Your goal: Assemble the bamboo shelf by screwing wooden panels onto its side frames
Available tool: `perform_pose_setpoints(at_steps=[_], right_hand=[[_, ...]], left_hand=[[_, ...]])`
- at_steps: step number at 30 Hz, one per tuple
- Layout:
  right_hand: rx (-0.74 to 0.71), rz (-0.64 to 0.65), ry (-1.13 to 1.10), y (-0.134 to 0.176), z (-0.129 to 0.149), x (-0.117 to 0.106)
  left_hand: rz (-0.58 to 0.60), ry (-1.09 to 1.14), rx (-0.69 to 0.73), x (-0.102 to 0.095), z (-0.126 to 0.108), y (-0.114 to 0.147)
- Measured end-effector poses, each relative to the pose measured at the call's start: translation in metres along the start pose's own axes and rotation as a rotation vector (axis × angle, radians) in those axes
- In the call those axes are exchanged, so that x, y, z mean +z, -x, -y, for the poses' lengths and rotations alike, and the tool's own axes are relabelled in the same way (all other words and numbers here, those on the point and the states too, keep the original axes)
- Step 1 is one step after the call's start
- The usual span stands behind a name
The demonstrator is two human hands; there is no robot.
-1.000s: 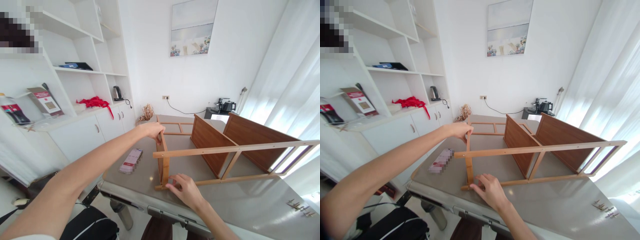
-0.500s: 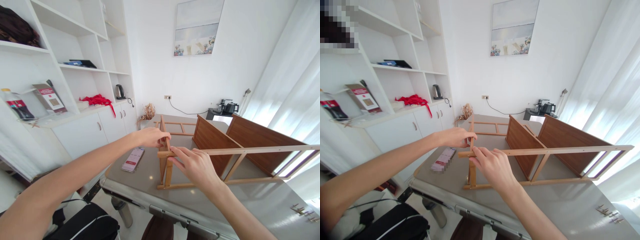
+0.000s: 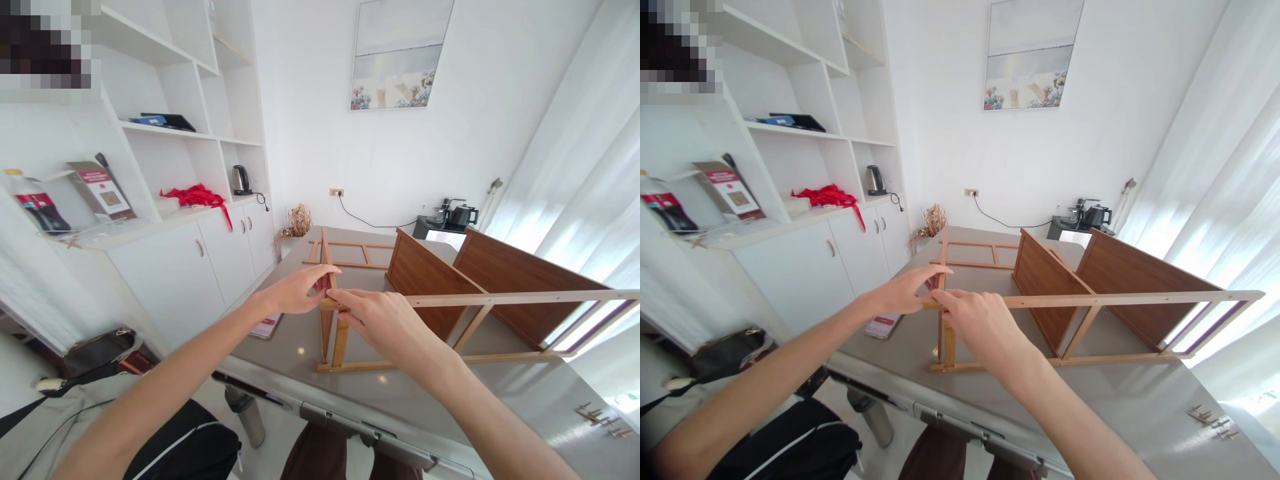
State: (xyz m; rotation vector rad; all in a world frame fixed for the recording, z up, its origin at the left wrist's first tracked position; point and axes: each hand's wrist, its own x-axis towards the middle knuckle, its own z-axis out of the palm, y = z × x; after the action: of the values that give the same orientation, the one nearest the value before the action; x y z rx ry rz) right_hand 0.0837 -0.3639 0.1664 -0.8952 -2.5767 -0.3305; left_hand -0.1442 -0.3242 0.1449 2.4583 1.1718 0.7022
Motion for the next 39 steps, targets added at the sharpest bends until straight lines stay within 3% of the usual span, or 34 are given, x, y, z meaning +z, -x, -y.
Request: perform_pose_setpoints(at_steps=[4,8,10,14,19,22,24,31,39], right_hand=[[-0.011,0.011,-0.05,-0.003,0.0,-0.004],[-0.029,-0.006,-0.06,-0.002,-0.001,-0.003],[-0.021,0.021,-0.071,-0.002,-0.001,-0.005],[-0.008,0.018,-0.068,-0.003,-0.002,-0.005],[-0.025,-0.161,-0.064,0.009,-0.001,0.005],[-0.061,-0.358,-0.121,0.033,-0.002,0.019],[-0.038,-0.398,-0.168,0.055,-0.004,0.033],[0.109,-0.24,-0.399,0.123,-0.007,0.089],[0.273,-0.265,-0.442,0.144,-0.002,0.14]], left_hand=[[-0.115,0.164,-0.109,0.035,0.003,0.024],[-0.144,0.23,-0.161,0.06,0.001,0.04],[-0.135,0.218,-0.143,0.056,-0.002,0.038],[-0.032,0.105,-0.105,0.029,-0.013,0.024],[-0.04,-0.013,-0.126,0.021,-0.024,0.017],[-0.096,-0.097,-0.15,0.028,-0.027,0.018],[-0.112,-0.133,-0.166,0.032,-0.027,0.017],[-0.099,-0.137,-0.193,0.03,-0.023,0.015],[-0.054,-0.099,-0.224,0.027,-0.02,0.007]])
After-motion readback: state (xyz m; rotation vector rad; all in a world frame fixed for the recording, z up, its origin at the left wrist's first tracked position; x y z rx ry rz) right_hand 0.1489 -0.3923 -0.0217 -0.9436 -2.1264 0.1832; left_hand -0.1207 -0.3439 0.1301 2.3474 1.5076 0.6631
